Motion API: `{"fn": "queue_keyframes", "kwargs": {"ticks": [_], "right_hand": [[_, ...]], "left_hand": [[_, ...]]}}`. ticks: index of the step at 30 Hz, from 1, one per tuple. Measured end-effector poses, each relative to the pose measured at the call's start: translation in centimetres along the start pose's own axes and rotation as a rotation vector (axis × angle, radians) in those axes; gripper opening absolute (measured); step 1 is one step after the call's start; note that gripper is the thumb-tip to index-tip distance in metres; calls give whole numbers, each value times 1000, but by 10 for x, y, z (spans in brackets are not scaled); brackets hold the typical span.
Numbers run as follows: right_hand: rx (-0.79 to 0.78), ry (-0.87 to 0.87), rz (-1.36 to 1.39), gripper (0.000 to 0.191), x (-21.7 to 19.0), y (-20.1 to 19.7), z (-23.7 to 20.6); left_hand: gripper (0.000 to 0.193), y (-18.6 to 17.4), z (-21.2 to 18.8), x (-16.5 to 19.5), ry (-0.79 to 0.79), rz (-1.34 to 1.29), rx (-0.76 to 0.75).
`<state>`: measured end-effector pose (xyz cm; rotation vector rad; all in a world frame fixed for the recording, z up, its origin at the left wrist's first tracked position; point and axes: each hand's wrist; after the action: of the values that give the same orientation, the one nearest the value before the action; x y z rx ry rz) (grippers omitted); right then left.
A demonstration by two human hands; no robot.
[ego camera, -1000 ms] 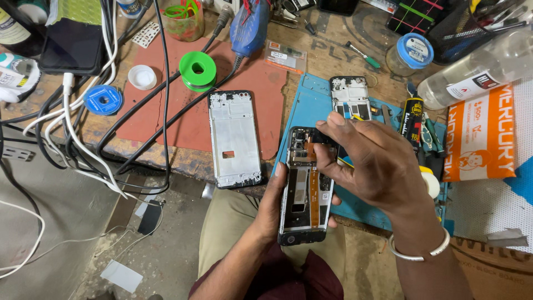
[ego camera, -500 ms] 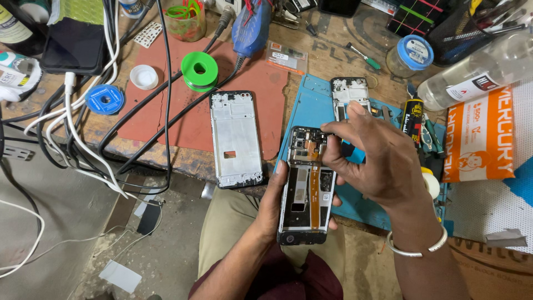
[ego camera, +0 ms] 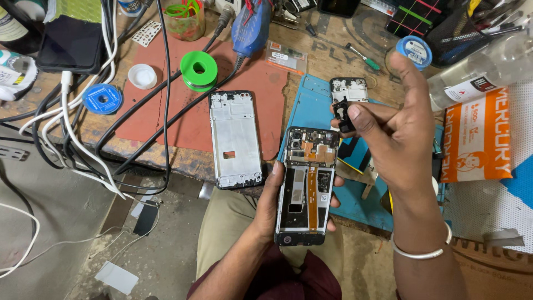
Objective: The person disassembles a smartphone, removes the motherboard, and uses tweezers to extract small components from the phone's interior. The person then places the components into the phone's back housing and continues to adjust internal parts with tweezers.
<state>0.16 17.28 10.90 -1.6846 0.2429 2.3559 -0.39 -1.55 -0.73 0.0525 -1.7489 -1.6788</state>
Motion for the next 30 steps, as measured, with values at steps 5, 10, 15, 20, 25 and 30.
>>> {"fn": "queue_keyframes", "kwargs": {"ticks": [5,10,15,20,25,30], "right_hand": [[61,110,59,70,-7,4,8],[92,137,100,71,-6,10,9],[117,165,106,70,15,12,8],[63,114,131,74,57,23,16],[-5,154,-14,77,84,39,29],[-71,146,-224,82,88,48,42]], "left_hand": [[93,-3,0,-1,-11,-27,-14],[93,-6,-2,-4,-5,-108,-54],[93,-7,-16,-11,2,-118,-16],[93,-9,-40,-20,-4,-186,41],[93,-14,-51,-26,-21,-210,69],[96,-16,-52,-27,-29,-257,62]]}}
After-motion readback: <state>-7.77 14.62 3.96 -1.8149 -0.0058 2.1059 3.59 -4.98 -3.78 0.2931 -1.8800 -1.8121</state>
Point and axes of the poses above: each hand's wrist, its own z-axis towards the middle knuckle, its own y-axis out of the palm, x = y × z, and after that the axes turned 15 degrees about z, right-handed
